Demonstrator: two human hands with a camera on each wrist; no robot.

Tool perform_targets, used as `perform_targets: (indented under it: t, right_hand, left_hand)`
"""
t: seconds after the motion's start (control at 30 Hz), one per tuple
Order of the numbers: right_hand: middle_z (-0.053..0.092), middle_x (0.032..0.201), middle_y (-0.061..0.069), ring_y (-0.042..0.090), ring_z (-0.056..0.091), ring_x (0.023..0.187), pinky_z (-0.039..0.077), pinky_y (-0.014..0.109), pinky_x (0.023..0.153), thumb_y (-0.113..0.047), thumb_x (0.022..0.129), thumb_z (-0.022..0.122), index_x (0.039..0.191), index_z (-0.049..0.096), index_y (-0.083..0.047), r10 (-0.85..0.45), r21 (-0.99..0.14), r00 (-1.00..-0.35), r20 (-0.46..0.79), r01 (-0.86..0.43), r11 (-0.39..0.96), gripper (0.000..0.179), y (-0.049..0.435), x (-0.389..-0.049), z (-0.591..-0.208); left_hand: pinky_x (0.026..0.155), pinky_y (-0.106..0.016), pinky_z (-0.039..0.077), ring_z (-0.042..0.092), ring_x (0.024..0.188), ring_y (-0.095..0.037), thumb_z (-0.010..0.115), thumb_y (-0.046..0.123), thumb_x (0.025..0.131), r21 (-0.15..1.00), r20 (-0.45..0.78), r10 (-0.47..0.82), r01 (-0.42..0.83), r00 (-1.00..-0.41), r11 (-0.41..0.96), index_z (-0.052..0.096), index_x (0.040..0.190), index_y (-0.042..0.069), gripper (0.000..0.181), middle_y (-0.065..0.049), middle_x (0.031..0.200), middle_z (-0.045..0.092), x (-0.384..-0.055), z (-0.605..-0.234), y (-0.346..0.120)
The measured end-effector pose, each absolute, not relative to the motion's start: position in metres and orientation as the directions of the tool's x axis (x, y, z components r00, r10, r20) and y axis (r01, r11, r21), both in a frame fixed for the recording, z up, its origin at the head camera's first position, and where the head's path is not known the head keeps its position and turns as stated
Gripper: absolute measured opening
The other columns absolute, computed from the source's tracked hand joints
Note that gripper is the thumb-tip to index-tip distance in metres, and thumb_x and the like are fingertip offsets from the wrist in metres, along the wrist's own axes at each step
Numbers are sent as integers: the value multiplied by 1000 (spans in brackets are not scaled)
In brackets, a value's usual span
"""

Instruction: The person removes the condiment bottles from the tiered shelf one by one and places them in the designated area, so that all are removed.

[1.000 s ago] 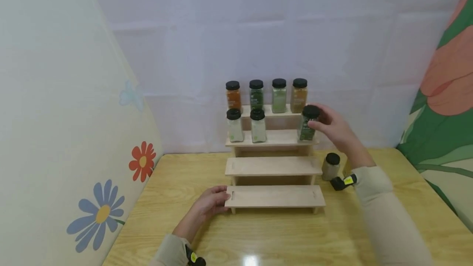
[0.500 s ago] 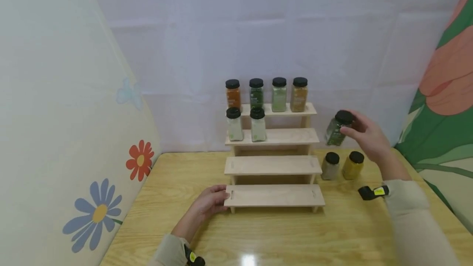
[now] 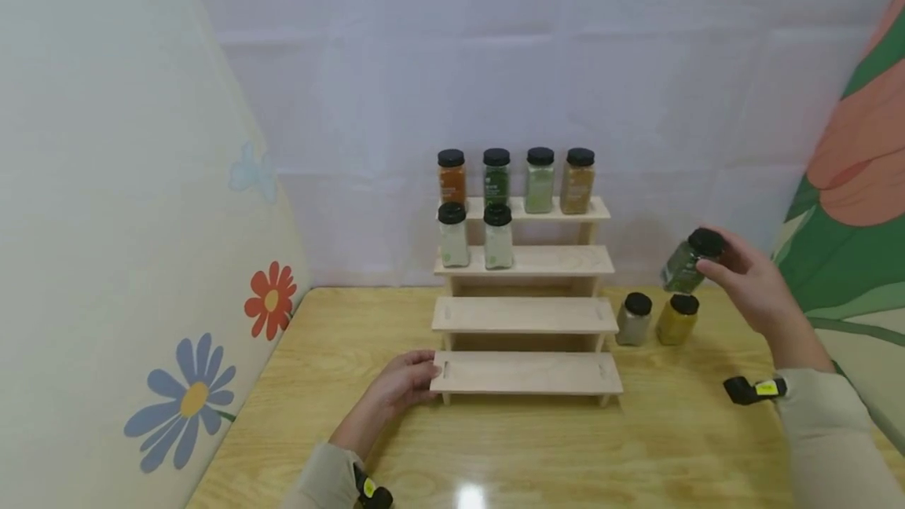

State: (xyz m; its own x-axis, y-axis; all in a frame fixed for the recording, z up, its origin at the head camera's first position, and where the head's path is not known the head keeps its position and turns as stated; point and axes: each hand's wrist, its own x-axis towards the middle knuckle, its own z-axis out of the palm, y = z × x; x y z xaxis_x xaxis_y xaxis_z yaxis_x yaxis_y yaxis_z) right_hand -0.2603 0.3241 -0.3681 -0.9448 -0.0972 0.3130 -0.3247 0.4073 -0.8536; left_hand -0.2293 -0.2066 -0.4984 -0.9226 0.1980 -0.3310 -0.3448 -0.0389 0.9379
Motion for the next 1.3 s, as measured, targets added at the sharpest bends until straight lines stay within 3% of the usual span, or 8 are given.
perform_targets:
  t: [0.17,0.4,0.6,0.9,1.03,1.3]
  right_hand:
    - [45,138,-24,-19,45,115,42,3,87,-18,104,57,160,32,-16,-93,-868,-946,310,-322,378,61,341,-258,-382]
    - [46,130,-31,-23,45,109,42,2,84,-17,104,59,159,35,-22,-38,-875,-956,289,-280,395,60,361,-252,-399]
    - [51,126,-33,-22,50,105,44,2,82,-10,102,60,156,40,-24,-19,-924,-960,278,-272,269,59,377,-246,-410]
    - [43,148,-19,-24,49,109,43,2,85,-11,104,57,160,29,-21,-53,-960,-971,234,-239,145,64,393,-243,-426]
    - [45,146,-21,-24,50,108,44,2,86,-8,103,56,161,28,-19,-72,-965,-969,236,-242,95,65,396,-244,-430]
    - [50,130,-31,-25,49,106,43,1,83,-10,104,56,159,31,-21,-91,-940,-972,217,-233,248,62,402,-245,-442]
  left_hand:
    - [65,-25,57,67,83,-14,62,7,95,939,-329,199,-342,-923,-37,41,141,-12,54,-7,101,68,-228,-498,-208]
    - [67,-26,57,66,85,-14,63,8,95,939,-327,210,-342,-921,-36,41,142,-11,55,-9,104,68,-229,-498,-207]
    - [66,-26,56,66,84,-15,63,8,95,941,-322,215,-337,-922,-39,40,142,-12,56,-9,104,68,-230,-499,-207]
    - [66,-26,56,67,83,-13,63,8,95,942,-315,215,-332,-924,-47,43,138,-11,52,-5,98,68,-228,-499,-207]
    - [66,-26,56,66,83,-13,64,9,95,941,-317,217,-335,-923,-50,43,139,-11,53,-5,98,68,-227,-498,-208]
    - [66,-26,56,66,82,-13,64,8,94,938,-323,213,-342,-922,-60,43,138,-11,52,-6,98,68,-228,-498,-208]
